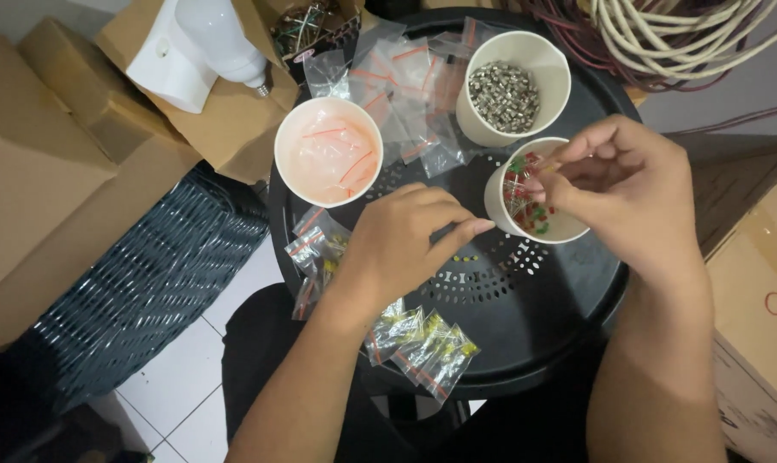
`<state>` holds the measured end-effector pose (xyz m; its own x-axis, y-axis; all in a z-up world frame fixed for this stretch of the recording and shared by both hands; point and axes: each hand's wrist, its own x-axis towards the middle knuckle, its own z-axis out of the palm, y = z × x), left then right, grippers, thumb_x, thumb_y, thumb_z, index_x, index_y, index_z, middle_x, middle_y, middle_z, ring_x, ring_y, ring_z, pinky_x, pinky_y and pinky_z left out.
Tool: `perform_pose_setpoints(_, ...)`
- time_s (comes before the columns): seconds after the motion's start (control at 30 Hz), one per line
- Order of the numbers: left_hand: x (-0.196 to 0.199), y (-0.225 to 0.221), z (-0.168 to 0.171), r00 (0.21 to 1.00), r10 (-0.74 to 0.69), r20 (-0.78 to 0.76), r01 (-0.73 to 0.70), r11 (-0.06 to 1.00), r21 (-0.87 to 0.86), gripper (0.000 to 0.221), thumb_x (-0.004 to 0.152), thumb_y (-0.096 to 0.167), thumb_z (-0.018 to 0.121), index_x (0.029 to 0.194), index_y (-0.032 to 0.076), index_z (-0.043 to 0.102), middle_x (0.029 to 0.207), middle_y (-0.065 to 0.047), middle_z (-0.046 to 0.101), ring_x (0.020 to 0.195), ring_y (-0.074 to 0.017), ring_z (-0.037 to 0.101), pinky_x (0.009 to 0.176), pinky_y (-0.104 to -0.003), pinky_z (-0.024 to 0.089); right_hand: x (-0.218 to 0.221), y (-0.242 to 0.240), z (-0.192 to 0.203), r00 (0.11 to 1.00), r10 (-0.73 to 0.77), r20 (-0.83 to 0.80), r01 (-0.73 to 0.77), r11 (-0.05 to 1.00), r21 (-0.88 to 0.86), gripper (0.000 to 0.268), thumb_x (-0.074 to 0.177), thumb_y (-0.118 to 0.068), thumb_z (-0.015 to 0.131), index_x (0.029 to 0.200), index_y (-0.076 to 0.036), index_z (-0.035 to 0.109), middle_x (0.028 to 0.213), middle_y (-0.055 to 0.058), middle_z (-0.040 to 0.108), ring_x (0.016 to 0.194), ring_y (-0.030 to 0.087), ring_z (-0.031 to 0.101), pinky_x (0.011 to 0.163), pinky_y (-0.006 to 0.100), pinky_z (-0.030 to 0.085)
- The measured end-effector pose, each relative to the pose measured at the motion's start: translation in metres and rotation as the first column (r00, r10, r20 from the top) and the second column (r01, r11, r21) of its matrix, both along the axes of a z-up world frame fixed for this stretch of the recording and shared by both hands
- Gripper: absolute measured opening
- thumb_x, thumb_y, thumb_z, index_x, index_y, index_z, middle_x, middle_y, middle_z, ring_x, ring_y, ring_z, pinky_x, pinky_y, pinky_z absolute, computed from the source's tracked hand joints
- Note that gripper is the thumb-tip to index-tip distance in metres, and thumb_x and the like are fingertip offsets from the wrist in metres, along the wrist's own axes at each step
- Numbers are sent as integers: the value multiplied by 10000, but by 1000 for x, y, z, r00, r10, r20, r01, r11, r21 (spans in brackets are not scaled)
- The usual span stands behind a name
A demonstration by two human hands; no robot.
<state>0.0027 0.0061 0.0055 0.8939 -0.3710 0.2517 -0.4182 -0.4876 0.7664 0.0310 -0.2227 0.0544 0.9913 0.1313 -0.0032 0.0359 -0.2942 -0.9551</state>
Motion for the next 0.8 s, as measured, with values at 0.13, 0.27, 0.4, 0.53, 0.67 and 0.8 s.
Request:
perform_pose_setpoints(0.13, 0, 0, 2, 999, 15, 50, -14, 1000, -23, 287, 989, 343, 650, 926, 102, 791, 929, 12, 768, 876, -199, 701, 762, -353, 542, 4, -11, -12, 1000, 7, 13, -7, 1000, 22, 299, 827, 119, 757, 1001, -46, 578, 938, 100, 701, 830, 137, 704, 890, 255, 633)
perform_pose_setpoints(0.27, -1, 0, 11, 998, 60, -17, -61, 993, -99, 312, 992, 364, 619, 908, 107, 776, 891, 13, 752, 868, -187, 689, 769, -337, 519, 5, -6, -5, 996, 84, -33, -83, 996, 40, 259, 842, 105, 760, 1015, -37, 629, 1056, 142, 755, 939, 164, 745, 880, 286, 650)
perform_pose_setpoints(0.4, -3, 2, 23, 989, 105, -104, -123, 974, -191, 276, 999, 336, 609, 985, 124, 786, 964, -2, 778, 944, -175, 714, 816, -314, 542, 4, -6, -8, 984, 177, -21, -175, 981, 79, 299, 818, 105, 781, 1050, -23, 643, 1184, 165, 741, 898, 201, 775, 801, 311, 689)
perform_pose_setpoints(0.53, -3, -1, 24, 970, 160, -186, -209, 935, -287, 272, 965, 324, 671, 1120, 117, 755, 940, -11, 762, 798, -127, 689, 816, -281, 564, 4, -6, -9, 950, 311, 36, -313, 940, 138, 449, 779, 128, 777, 1129, -35, 547, 1373, 217, 609, 848, 228, 775, 812, 334, 702)
perform_pose_setpoints(0.67, -2, -2, 23, 980, 73, -185, -132, 935, -330, 207, 937, 307, 712, 976, 125, 803, 938, -9, 780, 872, -113, 718, 769, -246, 552, 3, -3, -8, 921, 387, -36, -374, 907, 195, 510, 766, 172, 739, 1050, -102, 417, 1368, 215, 550, 792, 217, 782, 791, 298, 673)
perform_pose_setpoints(0.8, -1, -4, 17, 978, 29, -206, -92, 948, -303, 182, 903, 313, 750, 913, 142, 813, 871, 8, 767, 823, -103, 698, 761, -240, 529, 3, 2, -6, 898, 436, -53, -421, 889, 179, 512, 770, 157, 734, 999, -114, 365, 1345, 267, 532, 730, 227, 793, 785, 311, 663)
